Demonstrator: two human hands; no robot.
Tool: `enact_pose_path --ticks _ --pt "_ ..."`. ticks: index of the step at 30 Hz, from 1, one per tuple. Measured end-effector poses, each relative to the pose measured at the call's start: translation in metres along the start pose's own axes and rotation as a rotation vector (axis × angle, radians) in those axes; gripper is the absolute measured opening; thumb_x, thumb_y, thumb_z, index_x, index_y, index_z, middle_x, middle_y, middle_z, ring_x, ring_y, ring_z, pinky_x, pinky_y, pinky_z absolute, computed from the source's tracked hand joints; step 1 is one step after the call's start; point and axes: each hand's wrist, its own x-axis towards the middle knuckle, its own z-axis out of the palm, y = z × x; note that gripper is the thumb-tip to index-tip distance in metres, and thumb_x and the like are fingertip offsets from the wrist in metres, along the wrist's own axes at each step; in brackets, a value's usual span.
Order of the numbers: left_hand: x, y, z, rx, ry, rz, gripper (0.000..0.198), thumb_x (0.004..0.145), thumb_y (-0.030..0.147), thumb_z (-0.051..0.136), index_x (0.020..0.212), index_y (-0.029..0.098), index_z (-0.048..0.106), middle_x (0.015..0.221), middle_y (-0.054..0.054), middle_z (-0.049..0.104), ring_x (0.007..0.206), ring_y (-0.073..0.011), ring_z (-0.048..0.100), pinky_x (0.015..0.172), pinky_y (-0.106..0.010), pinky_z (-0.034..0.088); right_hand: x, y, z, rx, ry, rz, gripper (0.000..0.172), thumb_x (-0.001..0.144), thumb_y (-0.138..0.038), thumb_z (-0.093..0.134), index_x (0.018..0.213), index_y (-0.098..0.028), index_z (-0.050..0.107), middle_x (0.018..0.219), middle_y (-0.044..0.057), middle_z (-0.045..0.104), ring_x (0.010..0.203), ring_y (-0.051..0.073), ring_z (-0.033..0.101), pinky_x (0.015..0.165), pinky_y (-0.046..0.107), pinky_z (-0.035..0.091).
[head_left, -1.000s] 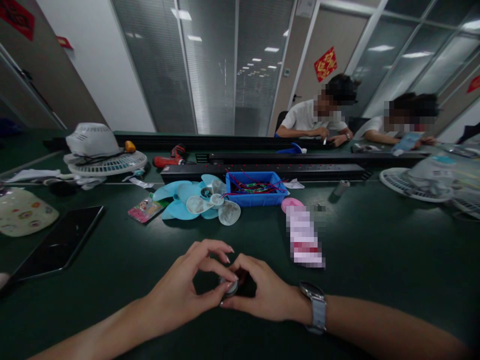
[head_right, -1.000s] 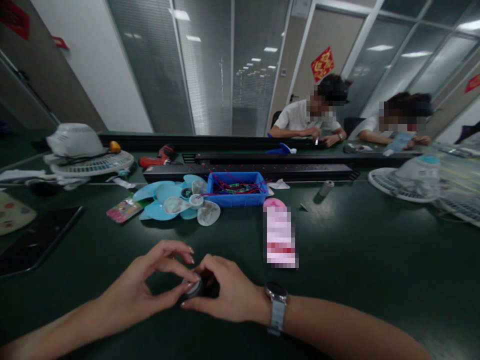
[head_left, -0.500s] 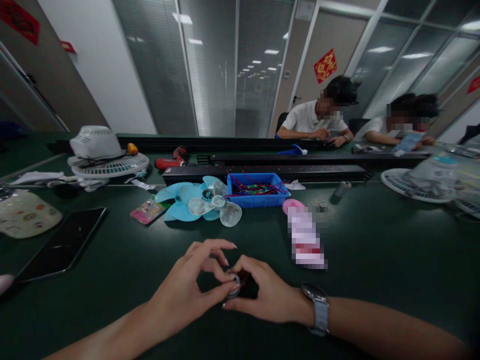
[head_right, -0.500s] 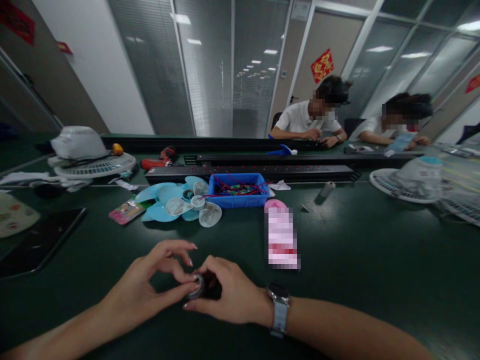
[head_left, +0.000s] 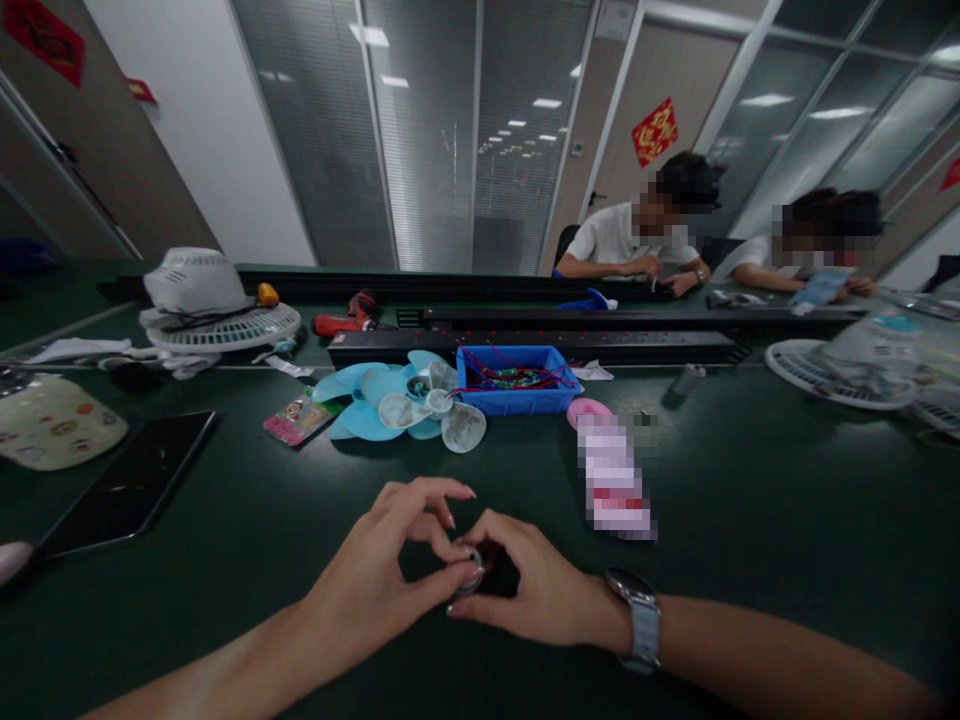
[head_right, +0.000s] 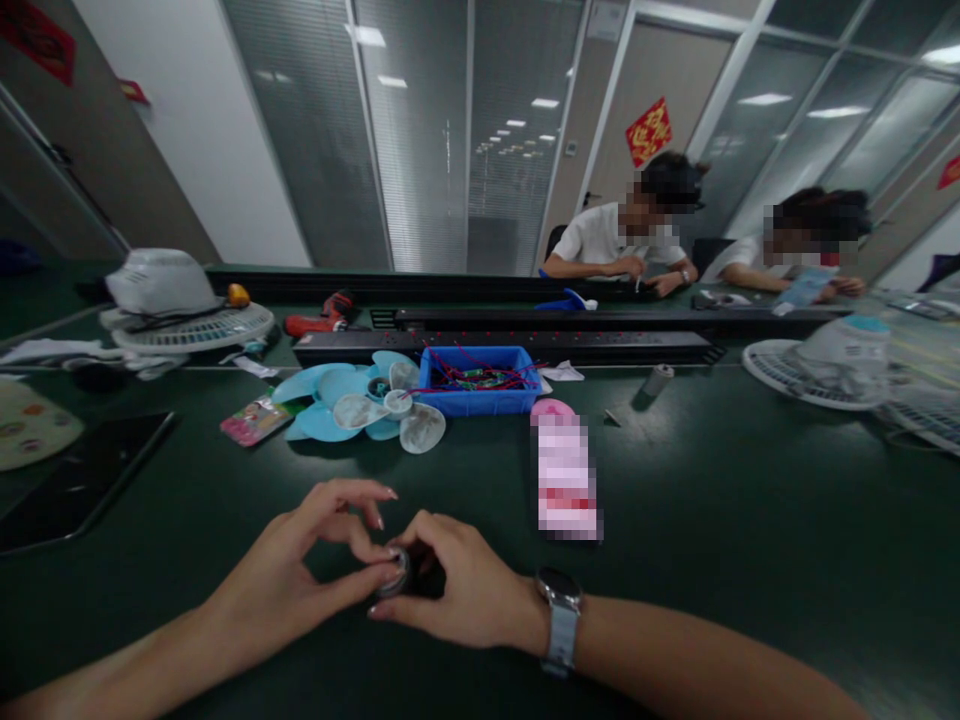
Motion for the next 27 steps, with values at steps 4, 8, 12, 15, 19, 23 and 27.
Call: enact_pose_path --ticks 4,8,12,15,19,23,27 --pt "0.0013 0.0024 -0.0019 -0.049 -0.057 -0.009 0.050 0.082 0.022 0.068 0.126 0.026 0.044 0.077 0.004 0.072 0.093 -0.0207 0.069 0.082 -0.034 0.050 -0.0001 0.0019 0.0004 0.015 0.005 -0.022 0.037 0.076 -0.041 0.077 0.096 -0.019 0.055 0.091 0.001 0.062 0.079 0.015 0.059 0.069 0.028 0.047" --pt "0.0033 0.0017 -0.0044 -0.098 -0.112 0.010 0.056 0.082 0.020 0.068 0.131 0.026 0.039 0.079 0.003 0.074 0.099 -0.0211 0.067 0.090 -0.036 0.048 -0.0001 0.0030 0.0012 0.000 0.018 -0.027 0.037 0.076 -0.041 0.077 0.093 -0.019 0.054 0.090 0.001 0.062 0.078 0.015 0.058 0.068 0.027 0.046" --pt "0.0018 -0.0011 -0.0044 -0.088 -0.128 0.045 0.055 0.084 0.019 0.066 0.132 0.027 0.039 0.095 0.000 0.075 0.106 -0.0211 0.065 0.093 -0.037 0.046 0.0002 0.0035 0.0015 -0.016 0.023 -0.022 0.037 0.075 -0.041 0.078 0.091 -0.019 0.054 0.089 0.001 0.062 0.078 0.015 0.058 0.068 0.028 0.045" --pt "0.0003 -0.0036 -0.0024 -0.012 -0.068 0.049 0.053 0.081 0.025 0.072 0.126 0.028 0.045 0.106 -0.002 0.074 0.108 -0.0235 0.064 0.092 -0.038 0.045 0.0003 0.0042 0.0014 -0.005 0.011 -0.014 0.038 0.075 -0.043 0.078 0.093 -0.019 0.054 0.089 0.001 0.062 0.077 0.015 0.058 0.067 0.027 0.045" --pt "0.0005 -0.0042 -0.0004 0.059 0.052 0.073 0.063 0.073 0.033 0.081 0.125 0.028 0.044 0.077 0.005 0.076 0.096 -0.0244 0.067 0.085 -0.037 0.045 0.0004 0.0023 0.0007 0.011 0.010 -0.014 0.039 0.075 -0.044 0.078 0.094 -0.019 0.055 0.088 0.000 0.060 0.076 0.014 0.057 0.066 0.026 0.045" --pt "-0.0003 -0.0011 0.0004 0.078 0.083 0.096 0.054 0.077 0.026 0.078 0.121 0.029 0.047 0.067 0.008 0.073 0.086 -0.0214 0.068 0.076 -0.032 0.047 0.0004 -0.0006 -0.0002 0.018 0.012 -0.003 0.038 0.074 -0.041 0.079 0.095 -0.019 0.056 0.089 0.000 0.061 0.076 0.014 0.058 0.067 0.026 0.046" --pt "-0.0005 0.0003 0.0008 -0.012 0.020 0.034 0.051 0.079 0.022 0.073 0.123 0.027 0.048 0.071 0.006 0.072 0.087 -0.0199 0.070 0.077 -0.031 0.050 0.0004 0.0016 0.0002 0.028 0.013 -0.014 0.038 0.075 -0.039 0.079 0.096 -0.019 0.056 0.090 0.000 0.062 0.078 0.014 0.059 0.068 0.026 0.046"
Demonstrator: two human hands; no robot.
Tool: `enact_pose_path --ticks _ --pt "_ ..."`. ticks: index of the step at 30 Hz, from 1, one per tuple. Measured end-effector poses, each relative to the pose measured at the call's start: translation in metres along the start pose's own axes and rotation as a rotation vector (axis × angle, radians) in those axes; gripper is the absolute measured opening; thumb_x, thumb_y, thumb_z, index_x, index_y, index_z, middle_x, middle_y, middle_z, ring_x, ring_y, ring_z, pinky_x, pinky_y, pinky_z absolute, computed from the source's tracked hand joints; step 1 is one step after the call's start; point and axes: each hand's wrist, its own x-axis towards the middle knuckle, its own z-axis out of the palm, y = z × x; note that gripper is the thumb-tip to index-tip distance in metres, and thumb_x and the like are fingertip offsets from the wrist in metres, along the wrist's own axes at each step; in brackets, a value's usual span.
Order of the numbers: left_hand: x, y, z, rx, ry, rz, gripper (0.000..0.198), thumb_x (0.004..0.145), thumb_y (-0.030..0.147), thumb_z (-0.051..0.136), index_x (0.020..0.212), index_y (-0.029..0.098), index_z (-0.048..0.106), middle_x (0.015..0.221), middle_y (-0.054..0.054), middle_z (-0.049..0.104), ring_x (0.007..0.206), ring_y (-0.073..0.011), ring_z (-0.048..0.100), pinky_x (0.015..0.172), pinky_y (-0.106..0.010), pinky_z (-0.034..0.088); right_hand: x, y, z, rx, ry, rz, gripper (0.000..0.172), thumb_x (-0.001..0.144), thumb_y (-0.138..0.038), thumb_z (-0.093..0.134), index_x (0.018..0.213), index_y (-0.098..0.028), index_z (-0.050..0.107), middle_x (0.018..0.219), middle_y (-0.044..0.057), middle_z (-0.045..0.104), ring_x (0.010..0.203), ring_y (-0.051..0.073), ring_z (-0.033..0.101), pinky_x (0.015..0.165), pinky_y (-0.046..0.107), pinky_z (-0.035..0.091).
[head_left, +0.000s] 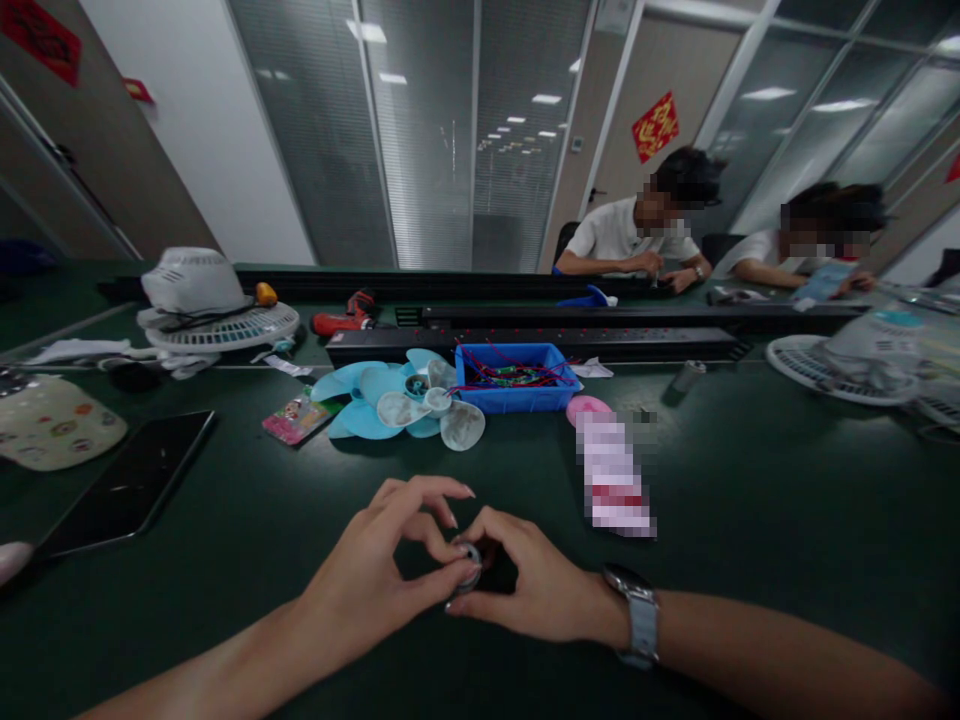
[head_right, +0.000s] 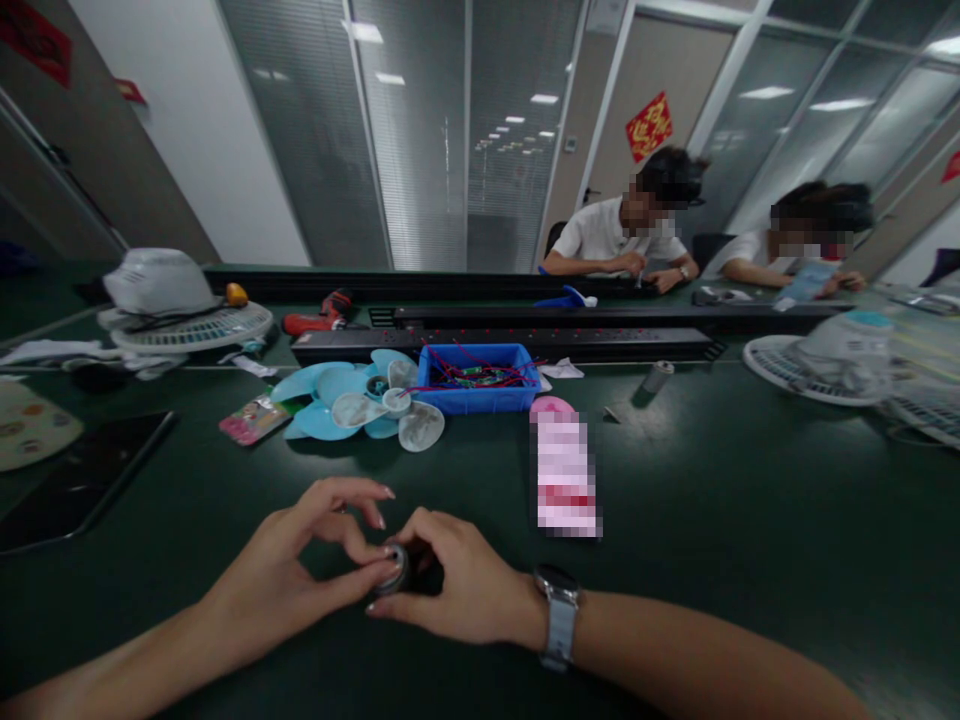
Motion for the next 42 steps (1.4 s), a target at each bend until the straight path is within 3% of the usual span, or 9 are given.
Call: enact_pose_path --ticks 6,11,15,18,26,31,35,38,42 --pt "0.004 -0.002 -0.004 -0.073 -0.111 0.000 0.056 0.078 0.019 0.071 0.127 0.026 0.044 0.078 0.003 0.074 0.099 -0.0214 0.067 0.088 -0.036 0.049 0.000 0.003 0.001 -0.005 0.003 -0.022 0.037 0.075 -0.040 0.078 0.094 -0.019 0.055 0.091 0.001 0.062 0.077 0.014 0.058 0.067 0.026 0.045" --pt "0.002 -0.005 -0.004 0.024 -0.069 0.052 0.043 0.075 0.029 0.077 0.113 0.026 0.057 0.112 -0.004 0.071 0.105 -0.0248 0.064 0.089 -0.040 0.047 0.000 0.003 0.001 -0.008 0.008 -0.026 0.037 0.076 -0.042 0.078 0.092 -0.019 0.053 0.086 -0.001 0.059 0.073 0.013 0.055 0.064 0.025 0.043" --pt "0.000 -0.007 -0.002 0.034 -0.014 0.011 0.049 0.073 0.034 0.080 0.115 0.026 0.055 0.090 -0.001 0.073 0.094 -0.0242 0.067 0.081 -0.038 0.048 0.000 0.004 0.002 -0.007 0.002 -0.018 0.037 0.077 -0.043 0.077 0.094 -0.020 0.054 0.088 -0.001 0.060 0.076 0.013 0.056 0.065 0.025 0.045" --pt "0.001 -0.007 -0.002 -0.024 -0.044 -0.051 0.050 0.076 0.033 0.078 0.119 0.026 0.053 0.075 0.003 0.071 0.093 -0.0230 0.068 0.081 -0.036 0.050 0.000 0.005 0.003 -0.017 0.003 -0.008 0.037 0.076 -0.042 0.077 0.095 -0.020 0.054 0.088 0.000 0.060 0.076 0.014 0.057 0.067 0.026 0.046" --pt "0.001 -0.001 -0.002 -0.074 -0.095 0.048 0.049 0.083 0.019 0.069 0.124 0.028 0.045 0.084 0.005 0.075 0.096 -0.0180 0.069 0.082 -0.029 0.051 0.000 0.003 0.002 0.002 0.009 -0.017 0.036 0.075 -0.040 0.078 0.094 -0.020 0.054 0.090 0.001 0.063 0.079 0.015 0.060 0.069 0.028 0.047" --pt "-0.001 -0.002 -0.003 -0.003 -0.076 0.062 0.053 0.082 0.021 0.071 0.126 0.027 0.043 0.097 0.000 0.076 0.106 -0.0215 0.067 0.092 -0.035 0.048 0.000 0.001 0.001 0.016 0.003 -0.008 0.036 0.076 -0.039 0.078 0.094 -0.020 0.054 0.090 0.000 0.062 0.078 0.014 0.060 0.069 0.027 0.047" --pt "-0.001 -0.001 -0.001 0.006 -0.007 -0.012 0.061 0.076 0.029 0.078 0.126 0.027 0.042 0.081 0.003 0.076 0.097 -0.0229 0.069 0.088 -0.037 0.050 0.000 -0.002 -0.001 -0.007 -0.011 0.010 0.037 0.076 -0.043 0.077 0.096 -0.020 0.056 0.090 0.000 0.061 0.078 0.014 0.058 0.067 0.027 0.046" --pt "-0.001 0.002 0.000 -0.060 0.011 -0.044 0.061 0.079 0.025 0.075 0.127 0.026 0.039 0.068 0.007 0.073 0.087 -0.0195 0.070 0.082 -0.032 0.052 -0.001 -0.003 -0.002 -0.018 -0.015 0.016 0.038 0.075 -0.043 0.078 0.096 -0.019 0.056 0.091 0.001 0.062 0.079 0.015 0.058 0.068 0.028 0.047" --pt "-0.001 0.004 0.000 -0.148 -0.023 -0.045 0.059 0.082 0.019 0.070 0.130 0.027 0.036 0.068 0.007 0.072 0.088 -0.0177 0.071 0.081 -0.029 0.054 0.000 -0.003 0.000 -0.017 -0.012 0.017 0.037 0.075 -0.040 0.078 0.096 -0.019 0.056 0.092 0.001 0.062 0.079 0.015 0.059 0.069 0.027 0.046"
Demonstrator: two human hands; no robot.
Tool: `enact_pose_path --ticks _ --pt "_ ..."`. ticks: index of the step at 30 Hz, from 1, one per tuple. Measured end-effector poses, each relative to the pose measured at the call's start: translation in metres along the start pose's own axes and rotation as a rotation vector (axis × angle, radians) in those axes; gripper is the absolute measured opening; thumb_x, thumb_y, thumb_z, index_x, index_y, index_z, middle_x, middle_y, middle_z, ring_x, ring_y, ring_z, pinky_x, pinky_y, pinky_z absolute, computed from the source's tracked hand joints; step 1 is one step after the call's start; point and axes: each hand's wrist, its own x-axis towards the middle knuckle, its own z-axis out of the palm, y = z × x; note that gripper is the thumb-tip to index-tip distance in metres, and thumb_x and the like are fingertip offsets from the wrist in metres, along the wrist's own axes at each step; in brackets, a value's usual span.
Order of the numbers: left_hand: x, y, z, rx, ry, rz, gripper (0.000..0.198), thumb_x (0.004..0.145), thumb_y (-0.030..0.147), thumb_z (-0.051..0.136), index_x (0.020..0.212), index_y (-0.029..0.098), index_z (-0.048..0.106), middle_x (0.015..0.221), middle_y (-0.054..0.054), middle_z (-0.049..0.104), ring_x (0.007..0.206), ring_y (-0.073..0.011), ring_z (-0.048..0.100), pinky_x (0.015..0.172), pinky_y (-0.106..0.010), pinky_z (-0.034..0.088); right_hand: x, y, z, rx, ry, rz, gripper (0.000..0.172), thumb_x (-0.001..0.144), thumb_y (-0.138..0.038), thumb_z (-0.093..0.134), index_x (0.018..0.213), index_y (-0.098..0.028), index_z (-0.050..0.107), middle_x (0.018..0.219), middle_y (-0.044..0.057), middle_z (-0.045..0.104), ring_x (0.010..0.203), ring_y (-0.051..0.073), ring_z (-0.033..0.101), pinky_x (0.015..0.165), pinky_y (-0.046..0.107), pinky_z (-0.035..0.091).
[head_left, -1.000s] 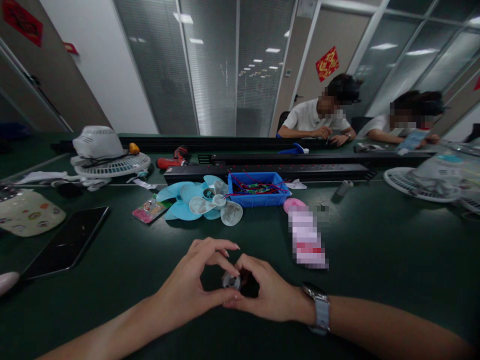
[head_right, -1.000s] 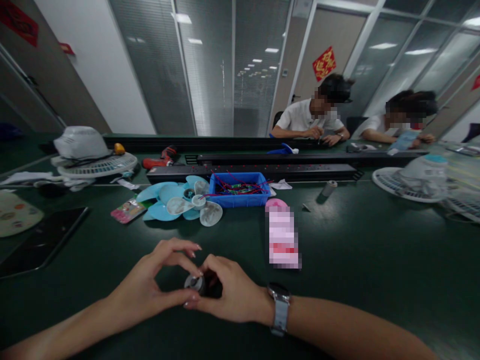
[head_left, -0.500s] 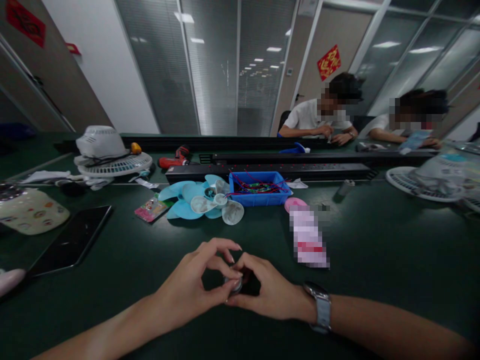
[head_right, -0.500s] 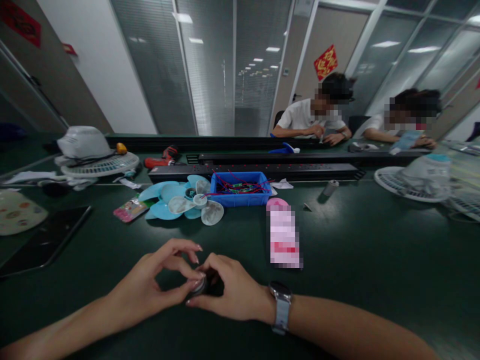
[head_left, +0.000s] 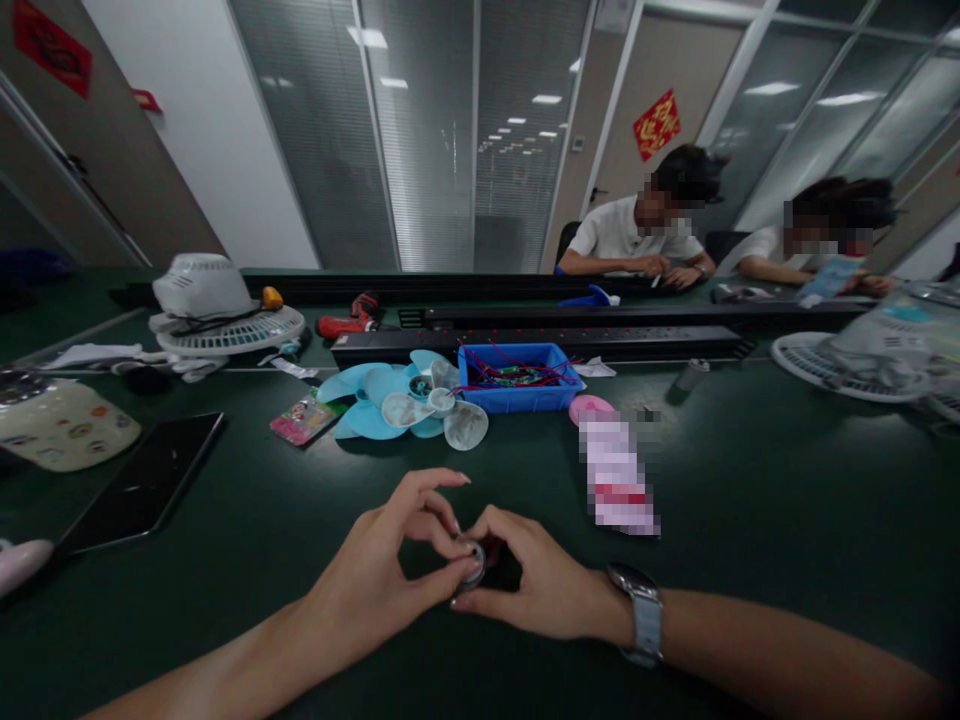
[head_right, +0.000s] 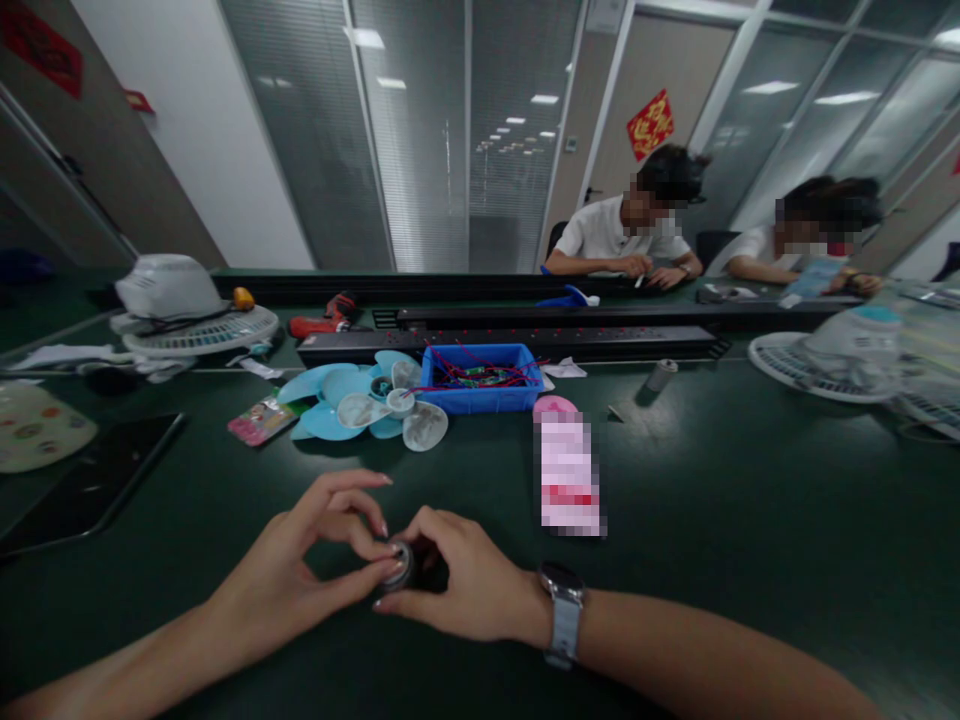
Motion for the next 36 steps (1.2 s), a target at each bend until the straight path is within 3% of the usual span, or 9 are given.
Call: enact_pose_path --ticks 7,10,13,19,23,26,29,32,36 --pt "0.004 -0.003 -0.007 0.030 -0.076 0.032 0.075 0.080 0.020 0.072 0.139 0.026 0.026 0.093 -0.002 0.077 0.117 -0.0234 0.061 0.100 -0.042 0.046 0.001 0.003 0.002 -0.015 0.017 -0.004 0.039 0.074 -0.043 0.078 0.092 -0.018 0.054 0.088 0.001 0.061 0.076 0.015 0.057 0.065 0.027 0.044" --pt "0.004 -0.004 -0.009 0.065 -0.084 0.021 0.082 0.076 0.025 0.078 0.141 0.027 0.027 0.088 0.000 0.078 0.115 -0.0251 0.063 0.098 -0.043 0.046 0.001 0.004 0.002 -0.019 0.005 -0.008 0.039 0.075 -0.045 0.077 0.092 -0.019 0.053 0.087 0.000 0.060 0.075 0.015 0.056 0.064 0.027 0.044" --pt "0.002 -0.006 -0.007 0.131 -0.060 0.044 0.071 0.079 0.026 0.075 0.138 0.027 0.035 0.083 0.001 0.077 0.107 -0.0253 0.067 0.093 -0.042 0.049 0.000 0.004 0.002 -0.001 0.008 -0.025 0.038 0.076 -0.044 0.077 0.094 -0.020 0.053 0.090 0.001 0.061 0.078 0.015 0.057 0.068 0.027 0.045" --pt "-0.002 -0.008 0.003 0.232 0.073 0.234 0.017 0.085 0.016 0.066 0.094 0.024 0.054 0.083 0.000 0.075 0.081 -0.0199 0.071 0.071 -0.033 0.054 0.000 0.003 0.001 -0.019 0.026 -0.031 0.037 0.075 -0.042 0.078 0.094 -0.019 0.056 0.088 0.000 0.061 0.078 0.015 0.058 0.068 0.027 0.046" --pt "0.000 0.006 -0.021 0.126 0.322 0.289 0.023 0.087 0.020 0.066 0.087 0.026 0.044 0.082 0.003 0.073 0.079 -0.0179 0.072 0.068 -0.031 0.056 0.000 0.001 -0.001 0.015 -0.007 -0.002 0.039 0.076 -0.043 0.078 0.099 -0.019 0.058 0.093 0.001 0.063 0.081 0.015 0.060 0.069 0.028 0.049" --pt "0.005 0.012 -0.051 0.148 0.454 0.173 0.035 0.080 0.031 0.075 0.096 0.028 0.044 0.082 0.006 0.074 0.090 -0.0210 0.072 0.088 -0.038 0.055 0.000 -0.001 -0.003 0.068 -0.039 0.008 0.040 0.077 -0.041 0.077 0.105 -0.020 0.058 0.100 0.002 0.065 0.085 0.015 0.062 0.072 0.028 0.051" --pt "0.003 -0.006 -0.063 0.198 0.391 0.050 0.042 0.077 0.044 0.076 0.101 0.027 0.045 0.079 0.005 0.076 0.088 -0.0251 0.074 0.094 -0.045 0.052 -0.001 -0.001 -0.003 0.078 -0.044 0.017 0.041 0.077 -0.041 0.078 0.105 -0.019 0.058 0.101 0.003 0.065 0.085 0.015 0.063 0.072 0.028 0.051" --pt "-0.011 -0.040 -0.056 0.219 0.312 -0.055 0.041 0.080 0.051 0.070 0.100 0.026 0.044 0.078 0.001 0.077 0.081 -0.0268 0.075 0.085 -0.046 0.056 0.000 -0.001 -0.003 0.065 -0.034 0.026 0.043 0.075 -0.043 0.079 0.105 -0.019 0.058 0.100 0.003 0.066 0.086 0.016 0.063 0.072 0.028 0.051" --pt "-0.040 -0.075 -0.050 0.299 0.413 -0.148 0.046 0.079 0.052 0.069 0.106 0.026 0.043 0.086 -0.003 0.077 0.088 -0.0290 0.074 0.063 -0.036 0.058 0.000 -0.001 -0.002 0.067 -0.036 0.039 0.043 0.075 -0.043 0.079 0.104 -0.020 0.058 0.100 0.002 0.066 0.086 0.016 0.063 0.073 0.029 0.051"
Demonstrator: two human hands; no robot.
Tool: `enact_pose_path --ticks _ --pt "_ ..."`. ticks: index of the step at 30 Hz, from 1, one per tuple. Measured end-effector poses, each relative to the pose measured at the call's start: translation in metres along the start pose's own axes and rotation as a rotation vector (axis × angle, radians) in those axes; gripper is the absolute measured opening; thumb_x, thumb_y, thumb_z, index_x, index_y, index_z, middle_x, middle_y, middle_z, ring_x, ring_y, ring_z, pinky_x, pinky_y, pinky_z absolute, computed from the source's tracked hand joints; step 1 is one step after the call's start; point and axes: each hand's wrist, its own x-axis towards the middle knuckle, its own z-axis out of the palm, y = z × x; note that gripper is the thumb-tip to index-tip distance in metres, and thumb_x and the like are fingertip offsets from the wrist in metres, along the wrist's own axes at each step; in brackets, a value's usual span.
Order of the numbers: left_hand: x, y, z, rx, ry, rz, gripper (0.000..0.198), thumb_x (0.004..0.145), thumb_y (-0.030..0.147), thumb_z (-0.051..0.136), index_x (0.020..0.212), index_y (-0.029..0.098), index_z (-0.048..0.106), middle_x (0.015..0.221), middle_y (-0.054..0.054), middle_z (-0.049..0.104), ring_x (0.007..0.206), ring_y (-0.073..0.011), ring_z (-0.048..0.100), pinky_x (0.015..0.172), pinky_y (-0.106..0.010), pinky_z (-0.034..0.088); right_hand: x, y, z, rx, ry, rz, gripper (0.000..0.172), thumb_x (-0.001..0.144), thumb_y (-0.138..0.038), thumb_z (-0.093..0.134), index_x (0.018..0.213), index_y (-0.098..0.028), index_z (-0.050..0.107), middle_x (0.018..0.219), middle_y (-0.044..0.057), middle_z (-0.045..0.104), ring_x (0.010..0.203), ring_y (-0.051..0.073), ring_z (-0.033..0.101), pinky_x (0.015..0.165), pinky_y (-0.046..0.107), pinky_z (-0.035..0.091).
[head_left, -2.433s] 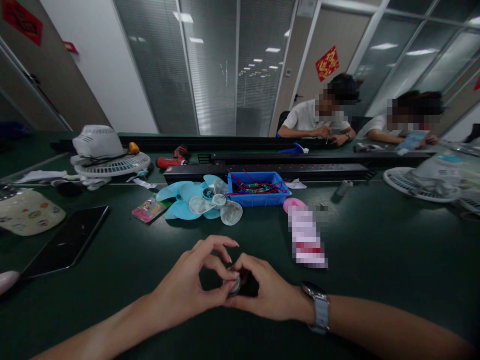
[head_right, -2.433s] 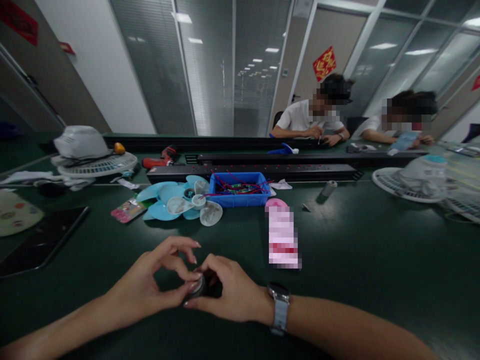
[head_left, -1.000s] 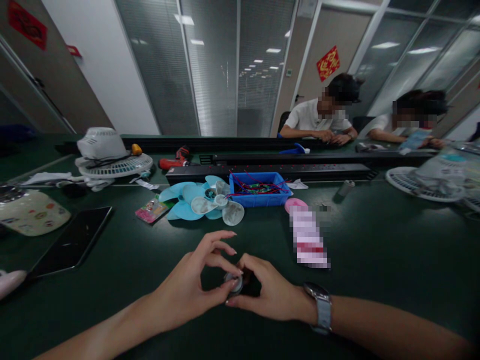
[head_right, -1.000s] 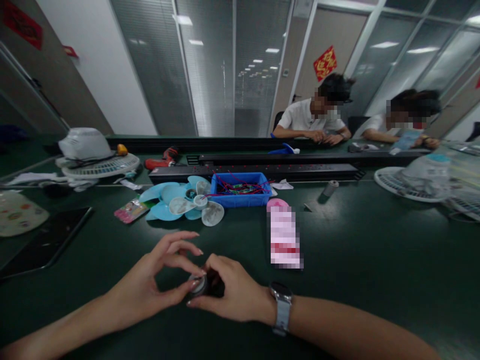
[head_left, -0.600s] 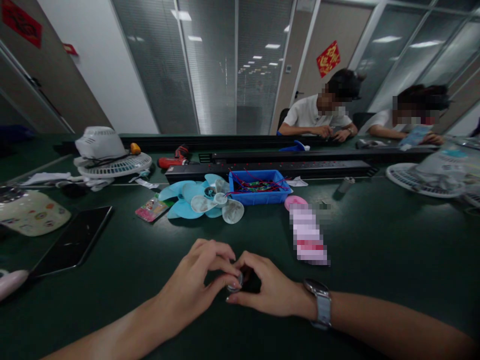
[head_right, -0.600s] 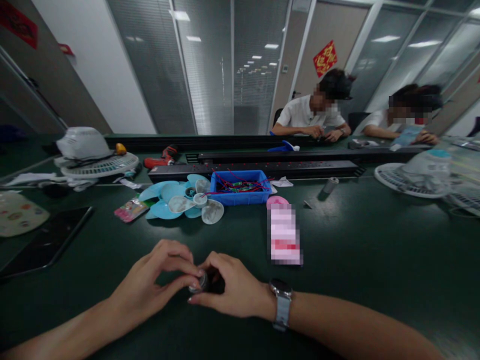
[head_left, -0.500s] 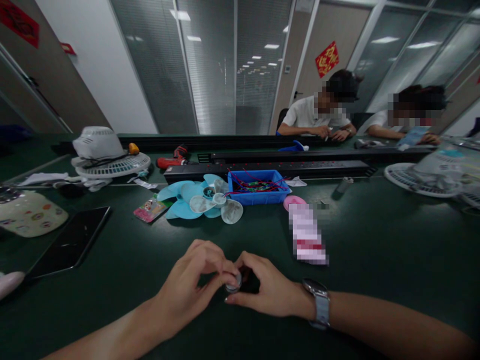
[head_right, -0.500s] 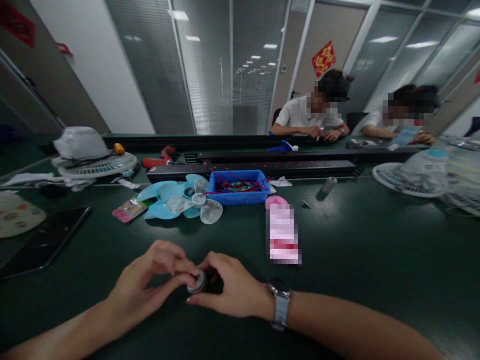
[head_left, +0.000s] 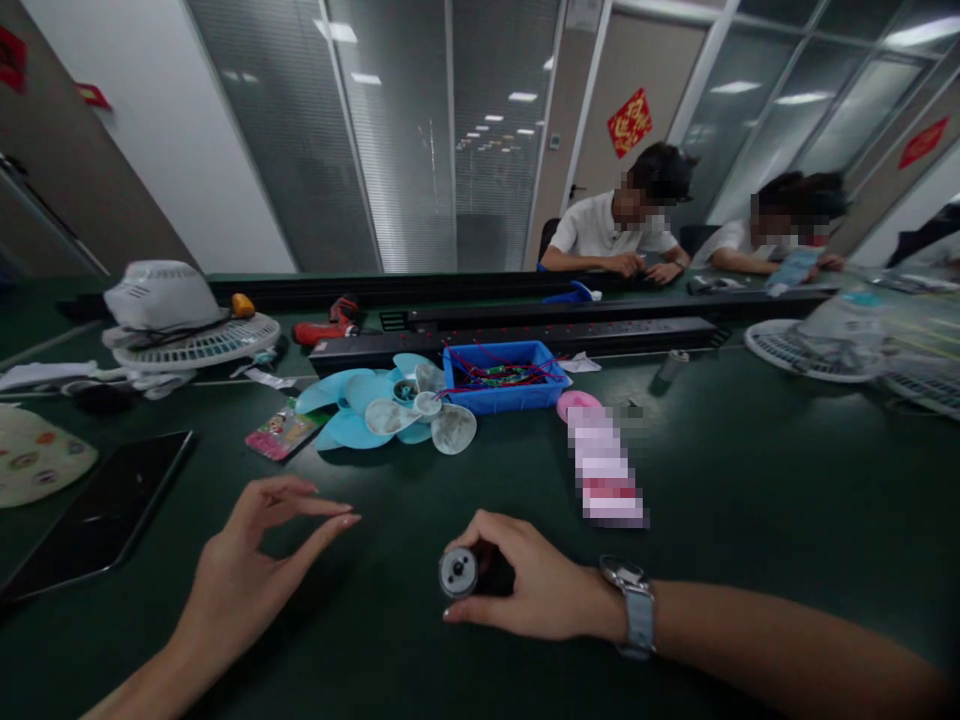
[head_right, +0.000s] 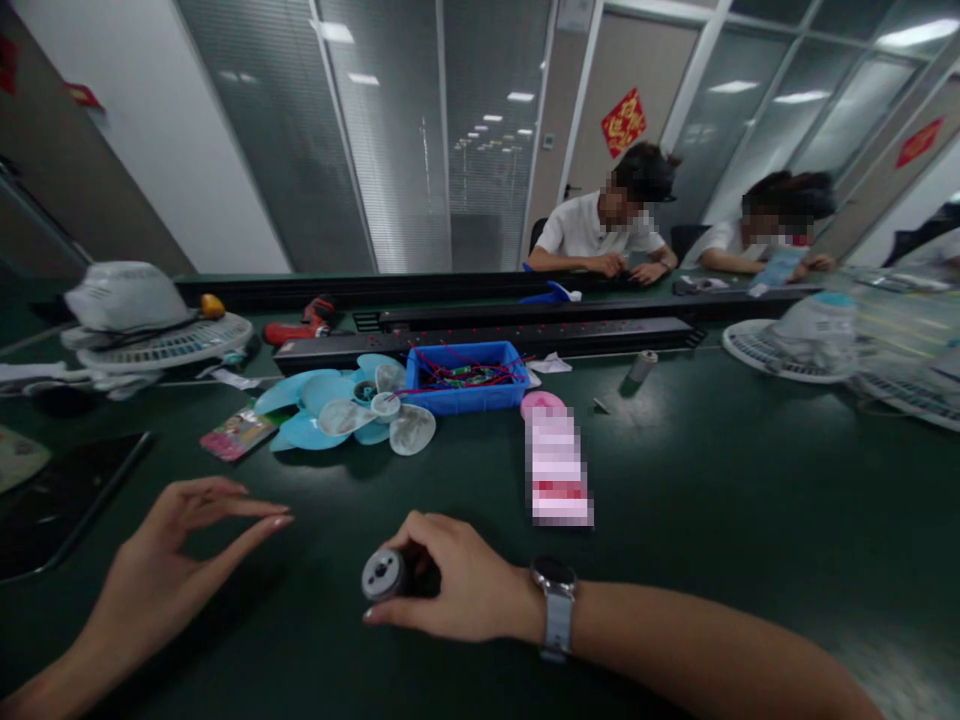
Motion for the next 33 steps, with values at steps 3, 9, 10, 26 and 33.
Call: enact_pose_path --ticks 3,9,10,26,33 --pt "-0.010 -0.013 -0.002 0.147 0.007 0.022 0.052 0.075 0.051 0.073 0.111 0.026 0.046 0.086 -0.003 0.076 0.089 -0.0304 0.073 0.064 -0.037 0.056 0.000 -0.001 0.000 -0.005 0.002 0.018 0.043 0.074 -0.043 0.079 0.105 -0.021 0.059 0.101 0.003 0.066 0.087 0.017 0.063 0.075 0.030 0.051" --pt "-0.006 -0.009 0.008 0.283 -0.139 0.122 0.038 0.078 0.052 0.071 0.101 0.023 0.059 0.097 -0.006 0.076 0.099 -0.0326 0.068 0.084 -0.047 0.050 0.000 -0.004 0.000 -0.016 -0.005 0.031 0.041 0.076 -0.044 0.078 0.103 -0.020 0.059 0.101 0.003 0.066 0.088 0.017 0.063 0.075 0.030 0.051" --pt "-0.006 -0.007 0.009 0.290 -0.144 0.124 0.041 0.077 0.053 0.072 0.102 0.023 0.060 0.102 -0.007 0.075 0.102 -0.0334 0.067 0.085 -0.048 0.050 0.000 -0.004 0.000 -0.019 -0.005 0.030 0.040 0.076 -0.043 0.078 0.103 -0.020 0.059 0.101 0.003 0.065 0.088 0.017 0.062 0.075 0.030 0.051" --pt "0.012 0.066 0.009 -0.101 -0.041 0.170 0.043 0.082 0.036 0.072 0.115 0.027 0.047 0.087 0.000 0.076 0.090 -0.0243 0.074 0.082 -0.037 0.059 -0.001 -0.001 0.001 -0.050 0.014 -0.009 0.041 0.076 -0.044 0.078 0.102 -0.019 0.058 0.099 0.003 0.064 0.084 0.016 0.061 0.071 0.028 0.049" --pt "0.000 0.098 0.043 -0.214 -0.182 0.348 0.021 0.084 0.012 0.066 0.100 0.023 0.058 0.092 -0.001 0.071 0.079 -0.0148 0.075 0.072 -0.022 0.060 0.000 0.006 0.005 -0.122 0.081 -0.072 0.037 0.075 -0.041 0.078 0.094 -0.018 0.056 0.088 0.001 0.060 0.076 0.015 0.057 0.066 0.027 0.044"
